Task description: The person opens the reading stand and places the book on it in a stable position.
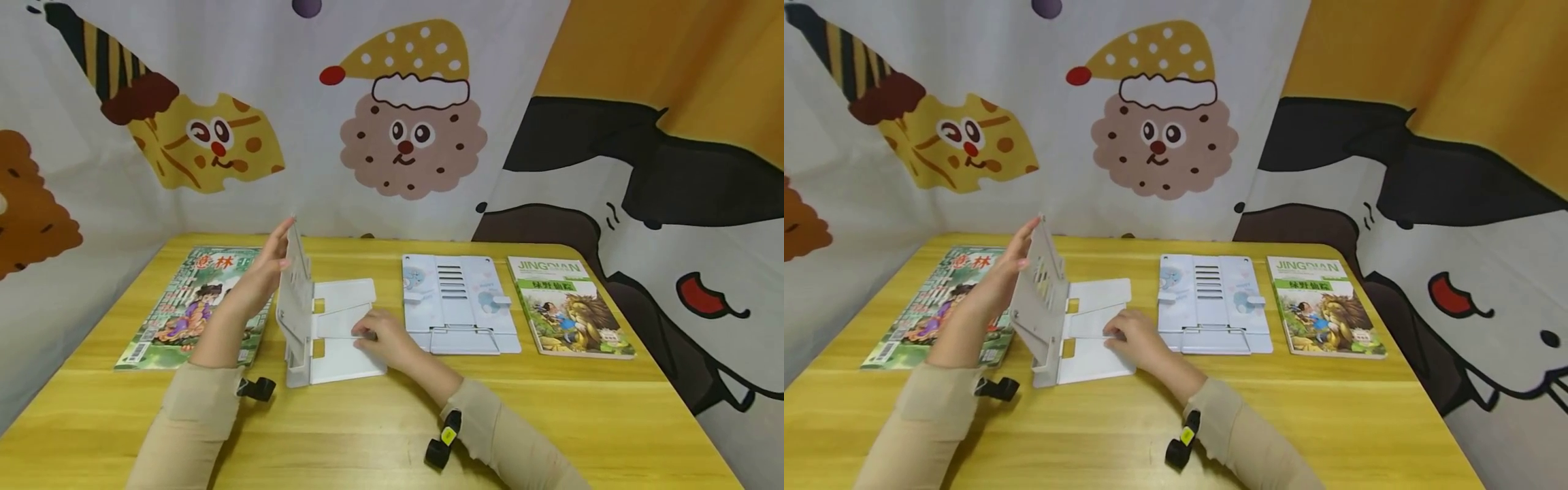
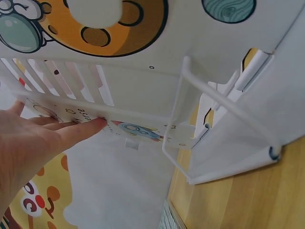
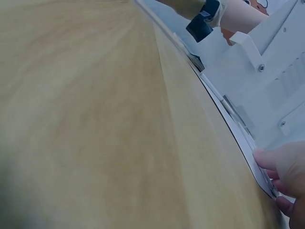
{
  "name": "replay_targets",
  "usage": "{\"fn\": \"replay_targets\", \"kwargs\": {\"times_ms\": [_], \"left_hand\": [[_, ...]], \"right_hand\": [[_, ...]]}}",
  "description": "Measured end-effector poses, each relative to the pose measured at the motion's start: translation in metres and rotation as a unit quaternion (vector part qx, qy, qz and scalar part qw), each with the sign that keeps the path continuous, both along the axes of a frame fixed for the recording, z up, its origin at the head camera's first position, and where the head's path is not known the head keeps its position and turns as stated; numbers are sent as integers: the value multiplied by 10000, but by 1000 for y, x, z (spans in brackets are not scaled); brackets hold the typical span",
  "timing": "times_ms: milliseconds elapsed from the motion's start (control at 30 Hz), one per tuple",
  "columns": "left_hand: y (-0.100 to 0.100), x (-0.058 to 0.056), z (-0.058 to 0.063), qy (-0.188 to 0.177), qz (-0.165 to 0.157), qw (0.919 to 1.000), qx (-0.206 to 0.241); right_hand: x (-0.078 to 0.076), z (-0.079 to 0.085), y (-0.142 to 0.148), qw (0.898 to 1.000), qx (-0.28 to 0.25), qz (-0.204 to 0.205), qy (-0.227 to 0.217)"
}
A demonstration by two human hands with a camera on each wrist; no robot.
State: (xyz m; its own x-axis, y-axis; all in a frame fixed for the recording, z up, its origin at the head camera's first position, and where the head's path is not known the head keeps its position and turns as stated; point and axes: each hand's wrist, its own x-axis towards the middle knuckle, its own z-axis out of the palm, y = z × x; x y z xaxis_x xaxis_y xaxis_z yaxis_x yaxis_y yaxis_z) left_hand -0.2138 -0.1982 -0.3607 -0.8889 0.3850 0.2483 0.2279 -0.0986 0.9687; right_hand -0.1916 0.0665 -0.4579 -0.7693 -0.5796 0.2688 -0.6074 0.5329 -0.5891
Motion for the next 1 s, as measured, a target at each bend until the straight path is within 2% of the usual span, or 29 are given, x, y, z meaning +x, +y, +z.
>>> {"fn": "replay_targets", "kwargs": {"times_ms": [167, 433, 533, 667, 833, 1000], "left_hand": [[3, -2, 1, -10, -42, 10000, -15], [2, 1, 0, 7, 125, 9999, -10], [3, 2, -1, -5, 139, 9999, 24], [3, 2, -1, 23, 196, 9998, 78], [5, 2, -1, 1, 229, 9996, 151], [7, 3, -3, -2, 270, 9996, 65]], "right_hand": [[0, 1, -1, 9991, 327, -85, 259], [-1, 0, -12, 9965, 527, -269, 587], [0, -1, -11, 9981, 389, -373, 314], [-2, -3, -10, 9988, -84, -406, -262], [-4, -3, -6, 9936, -743, -308, -789], [-7, -4, -2, 9871, -954, -112, -1285]]}}
